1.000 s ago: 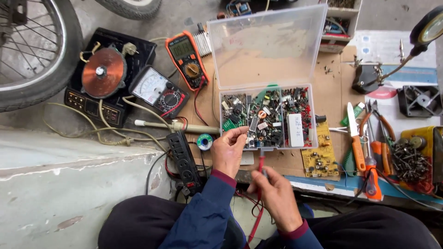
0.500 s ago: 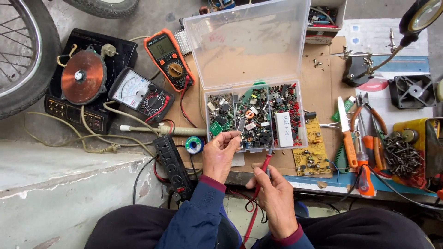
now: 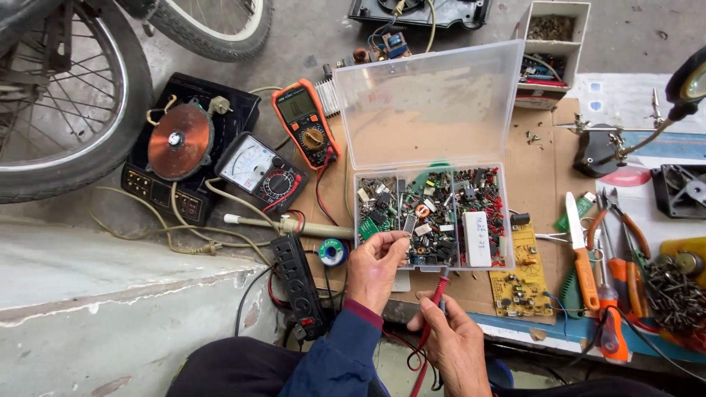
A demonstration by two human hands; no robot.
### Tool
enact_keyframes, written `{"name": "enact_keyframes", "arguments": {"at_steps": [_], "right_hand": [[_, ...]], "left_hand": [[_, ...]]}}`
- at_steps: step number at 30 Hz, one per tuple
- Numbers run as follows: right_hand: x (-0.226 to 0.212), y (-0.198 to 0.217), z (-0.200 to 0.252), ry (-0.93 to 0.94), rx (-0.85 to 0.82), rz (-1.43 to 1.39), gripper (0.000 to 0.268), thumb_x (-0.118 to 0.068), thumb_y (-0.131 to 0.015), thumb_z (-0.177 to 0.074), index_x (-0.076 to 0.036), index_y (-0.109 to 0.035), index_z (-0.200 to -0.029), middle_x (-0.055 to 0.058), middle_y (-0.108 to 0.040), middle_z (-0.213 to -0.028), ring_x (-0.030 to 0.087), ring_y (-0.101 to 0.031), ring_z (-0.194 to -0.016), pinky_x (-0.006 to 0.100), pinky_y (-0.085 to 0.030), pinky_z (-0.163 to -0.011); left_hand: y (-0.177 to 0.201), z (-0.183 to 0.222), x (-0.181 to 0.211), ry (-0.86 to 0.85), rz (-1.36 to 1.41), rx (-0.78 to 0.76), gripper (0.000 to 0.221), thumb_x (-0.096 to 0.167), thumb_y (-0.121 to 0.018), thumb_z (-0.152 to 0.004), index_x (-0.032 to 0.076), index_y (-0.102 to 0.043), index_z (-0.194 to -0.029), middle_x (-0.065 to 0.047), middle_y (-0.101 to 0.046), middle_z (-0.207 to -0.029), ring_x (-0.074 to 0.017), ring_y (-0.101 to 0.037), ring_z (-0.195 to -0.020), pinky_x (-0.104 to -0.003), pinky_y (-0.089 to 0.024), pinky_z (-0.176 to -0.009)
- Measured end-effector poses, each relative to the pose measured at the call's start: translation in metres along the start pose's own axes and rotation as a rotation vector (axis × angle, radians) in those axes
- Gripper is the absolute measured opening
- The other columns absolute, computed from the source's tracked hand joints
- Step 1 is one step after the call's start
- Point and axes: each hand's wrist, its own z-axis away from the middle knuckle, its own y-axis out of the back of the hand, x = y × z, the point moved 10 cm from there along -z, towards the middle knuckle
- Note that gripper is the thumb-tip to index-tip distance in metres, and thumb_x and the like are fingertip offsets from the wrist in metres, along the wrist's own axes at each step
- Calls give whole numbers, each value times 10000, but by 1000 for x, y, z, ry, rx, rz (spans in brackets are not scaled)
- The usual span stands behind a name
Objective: Testing and sorting various electronic components using a multimeter and manual inspection on a floor-based workspace.
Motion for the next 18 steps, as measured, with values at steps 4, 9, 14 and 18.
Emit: {"name": "enact_keyframes", "arguments": {"at_steps": [4,9,14,18], "right_hand": [[-4,-1,9,0,11,62,291,-137,-700,-1076,78,-797,-1247,226,-727,-779,150,-318,-460,294,-185,-438],[-4,-1,9,-16,21,74,295,-142,-698,-1078,64,-796,-1265,225,-725,-774,149,-309,-454,296,-176,-433],[-5,1,9,-30,40,107,308,-155,-688,-1089,49,-802,-1290,218,-724,-777,146,-310,-462,292,-178,-440],[1,2,-1,-6,27,57,309,-138,-699,-1078,82,-794,-1274,243,-724,-767,149,-307,-436,294,-164,-415]], "left_hand": [[23,-11,42,-125,-331,140,207,236,-780,-949,129,-890,-1088,4,-838,-884,-91,-695,-733,-249,-577,-656],[31,-58,68,-243,-543,192,173,248,-764,-961,167,-879,-1061,25,-832,-856,-95,-709,-719,-277,-592,-670],[21,-86,83,-393,-731,218,80,244,-799,-965,218,-870,-993,64,-803,-857,-78,-662,-691,-295,-564,-655],[8,-93,90,-496,-750,178,85,221,-794,-944,191,-866,-977,78,-779,-873,-112,-672,-687,-323,-540,-645]]}}
